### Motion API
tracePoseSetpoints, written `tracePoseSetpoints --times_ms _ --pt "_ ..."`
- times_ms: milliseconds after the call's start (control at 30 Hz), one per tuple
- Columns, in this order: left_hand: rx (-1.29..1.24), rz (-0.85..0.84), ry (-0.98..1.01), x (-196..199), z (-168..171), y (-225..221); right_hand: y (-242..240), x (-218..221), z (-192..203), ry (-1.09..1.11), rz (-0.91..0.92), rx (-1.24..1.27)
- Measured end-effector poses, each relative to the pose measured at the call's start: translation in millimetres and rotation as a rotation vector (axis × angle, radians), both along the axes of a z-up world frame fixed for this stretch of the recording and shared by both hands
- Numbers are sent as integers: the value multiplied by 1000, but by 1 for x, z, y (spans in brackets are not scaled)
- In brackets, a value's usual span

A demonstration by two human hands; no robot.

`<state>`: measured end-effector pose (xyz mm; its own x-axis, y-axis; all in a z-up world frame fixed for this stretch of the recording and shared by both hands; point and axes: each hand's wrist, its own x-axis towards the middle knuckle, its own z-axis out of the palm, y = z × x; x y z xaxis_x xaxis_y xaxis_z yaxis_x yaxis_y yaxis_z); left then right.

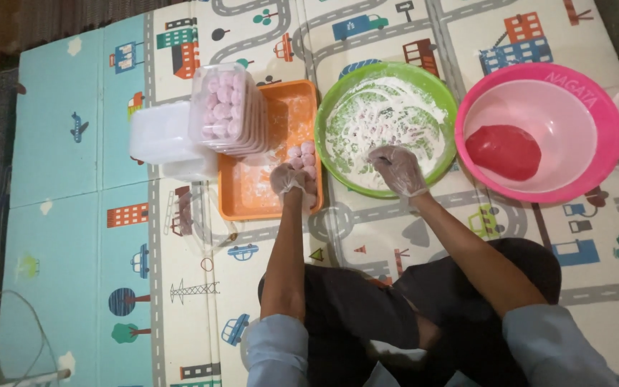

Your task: Rolling small pieces of dough into balls, coating them in flour, and placing them in a tray.

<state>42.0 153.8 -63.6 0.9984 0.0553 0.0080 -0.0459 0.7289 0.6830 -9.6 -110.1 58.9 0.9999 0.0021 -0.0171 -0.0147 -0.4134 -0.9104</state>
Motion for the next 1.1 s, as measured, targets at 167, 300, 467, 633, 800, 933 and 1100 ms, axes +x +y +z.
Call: tracePoseSetpoints --times_ms 167,300,467,633,800,933,1100 --pt "267 -84 181 24 69 7 -2 -4 -1 74 -5 -51" --pt "822 -217 422 40 55 28 1 5 -39 30 31 -7" --pt "1890 -86 793 25 -1 43 20 -12 4 82 113 -70" --pt "1768 -152 688 16 20 44 55 -33 -11 31 275 -50" --pt "1720 -174 685 20 7 46 86 -41 -7 -89 429 -103" --pt "1662 -174 694 15 20 43 111 -40 -43 -158 598 -422" --pt "1622 -167 687 20 3 49 129 -37 -30 6 512 -502"
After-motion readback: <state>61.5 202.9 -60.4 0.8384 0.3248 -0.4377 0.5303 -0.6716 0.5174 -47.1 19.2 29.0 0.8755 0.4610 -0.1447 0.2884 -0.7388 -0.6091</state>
